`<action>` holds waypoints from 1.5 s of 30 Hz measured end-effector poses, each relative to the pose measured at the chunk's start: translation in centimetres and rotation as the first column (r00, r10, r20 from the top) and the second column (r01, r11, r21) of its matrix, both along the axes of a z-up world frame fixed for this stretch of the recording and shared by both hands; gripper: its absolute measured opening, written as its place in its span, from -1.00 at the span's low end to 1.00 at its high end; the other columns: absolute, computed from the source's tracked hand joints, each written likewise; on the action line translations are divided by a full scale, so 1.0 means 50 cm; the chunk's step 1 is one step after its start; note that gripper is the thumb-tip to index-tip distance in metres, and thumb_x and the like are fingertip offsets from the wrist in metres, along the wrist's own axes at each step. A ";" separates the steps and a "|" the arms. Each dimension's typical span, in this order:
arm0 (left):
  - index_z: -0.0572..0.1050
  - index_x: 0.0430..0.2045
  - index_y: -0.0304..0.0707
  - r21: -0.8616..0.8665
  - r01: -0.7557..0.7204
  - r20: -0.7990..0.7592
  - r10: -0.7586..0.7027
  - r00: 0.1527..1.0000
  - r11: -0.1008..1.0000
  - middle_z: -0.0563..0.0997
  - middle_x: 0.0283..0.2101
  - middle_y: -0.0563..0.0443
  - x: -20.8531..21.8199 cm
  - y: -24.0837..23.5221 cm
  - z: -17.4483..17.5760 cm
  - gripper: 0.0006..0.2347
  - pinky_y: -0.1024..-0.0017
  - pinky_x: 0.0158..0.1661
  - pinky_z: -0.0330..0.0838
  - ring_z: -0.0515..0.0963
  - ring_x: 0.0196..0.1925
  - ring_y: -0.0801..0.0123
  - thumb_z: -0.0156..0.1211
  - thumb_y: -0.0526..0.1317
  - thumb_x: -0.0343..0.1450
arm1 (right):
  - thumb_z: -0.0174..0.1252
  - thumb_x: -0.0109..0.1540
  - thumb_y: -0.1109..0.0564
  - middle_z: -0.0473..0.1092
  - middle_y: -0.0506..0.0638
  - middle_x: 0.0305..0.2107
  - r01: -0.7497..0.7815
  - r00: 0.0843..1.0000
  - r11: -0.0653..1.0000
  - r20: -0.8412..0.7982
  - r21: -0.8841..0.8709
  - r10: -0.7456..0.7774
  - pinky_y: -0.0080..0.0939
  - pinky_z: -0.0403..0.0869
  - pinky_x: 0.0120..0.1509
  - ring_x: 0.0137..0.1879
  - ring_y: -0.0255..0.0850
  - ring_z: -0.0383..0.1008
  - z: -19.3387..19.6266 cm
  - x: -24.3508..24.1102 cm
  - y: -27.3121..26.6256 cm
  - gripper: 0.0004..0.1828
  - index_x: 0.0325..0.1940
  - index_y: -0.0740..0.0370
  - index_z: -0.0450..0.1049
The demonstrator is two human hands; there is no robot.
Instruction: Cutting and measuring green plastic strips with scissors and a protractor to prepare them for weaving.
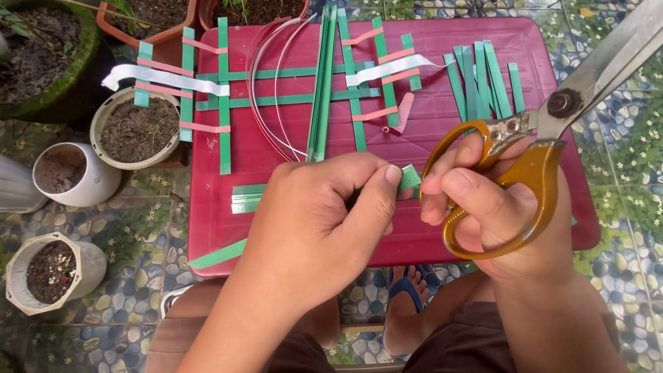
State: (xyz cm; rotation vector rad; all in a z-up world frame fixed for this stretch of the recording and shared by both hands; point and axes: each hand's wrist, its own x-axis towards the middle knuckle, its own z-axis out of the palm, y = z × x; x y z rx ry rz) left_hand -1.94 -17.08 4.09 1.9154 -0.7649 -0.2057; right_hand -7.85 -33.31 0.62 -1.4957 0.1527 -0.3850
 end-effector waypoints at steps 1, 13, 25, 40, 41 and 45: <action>0.25 -0.85 -0.12 0.013 0.013 0.016 -0.013 1.000 1.000 0.17 -0.85 0.22 0.000 -0.001 -0.001 -0.73 0.50 -0.69 0.05 0.16 -0.77 0.55 -0.12 -0.21 0.35 | 0.07 0.00 0.19 0.32 0.09 -0.60 -0.008 1.000 1.000 0.004 0.018 0.008 -0.25 0.41 -0.41 -0.60 -0.14 0.35 0.001 0.000 0.000 -0.83 -0.47 0.36 0.28; 0.28 -0.88 -0.12 0.180 0.011 0.097 -0.029 0.995 0.984 0.15 -0.92 0.12 -0.009 -0.018 -0.012 -0.72 0.41 -0.75 -0.07 0.09 -0.83 0.42 -0.05 -0.19 0.34 | 0.13 0.04 0.27 0.34 0.14 -0.52 0.086 0.996 0.983 -0.003 -0.161 -0.087 -0.40 0.52 -0.42 -0.56 -0.18 0.44 -0.002 -0.010 0.007 -0.84 -0.37 0.32 0.28; 0.32 -0.84 -0.11 0.281 -0.046 0.189 -0.008 0.982 0.959 0.19 -0.95 0.10 -0.013 -0.027 -0.025 -0.75 0.34 -0.82 -0.02 0.13 -0.89 0.26 -0.07 -0.17 0.33 | 0.09 -0.02 0.44 0.33 0.00 -0.59 0.155 0.984 0.872 -0.003 -0.464 -0.177 -0.41 0.49 -0.28 -0.44 -0.31 0.40 0.015 -0.004 0.030 -0.81 -0.43 0.31 0.28; 0.42 -0.65 -0.10 0.152 -0.080 -0.002 0.081 0.997 0.985 0.37 -0.82 0.22 0.033 -0.003 -0.025 -0.82 0.43 -0.65 0.13 0.31 -0.76 0.46 -0.14 -0.18 0.33 | 0.05 0.08 0.28 0.27 -0.01 -0.68 -0.182 0.953 0.965 -0.274 -0.191 0.126 -0.34 0.37 -0.43 -0.59 -0.26 0.29 -0.013 0.003 -0.023 -0.96 -0.41 0.27 0.33; 0.42 -0.65 -0.10 0.151 -0.089 0.006 0.089 0.996 0.985 0.37 -0.82 0.22 0.036 0.000 -0.027 -0.82 0.43 -0.65 0.13 0.31 -0.76 0.46 -0.14 -0.18 0.33 | 0.05 0.08 0.28 0.27 -0.01 -0.68 -0.188 0.955 0.963 -0.266 -0.193 0.133 -0.34 0.37 -0.43 -0.59 -0.26 0.29 -0.020 0.007 -0.026 -0.96 -0.41 0.27 0.33; 0.41 -0.59 -0.10 0.107 -0.105 -0.002 0.106 0.994 0.989 0.53 -0.72 0.22 0.048 0.007 -0.030 -0.84 0.45 -0.57 0.27 0.49 -0.67 0.48 -0.16 -0.18 0.34 | 0.12 0.06 0.22 0.23 -0.06 -0.62 -0.251 0.863 0.952 -0.485 -0.175 0.138 -0.33 0.35 -0.37 -0.50 -0.28 0.24 -0.033 0.016 -0.029 -0.93 -0.40 0.24 0.39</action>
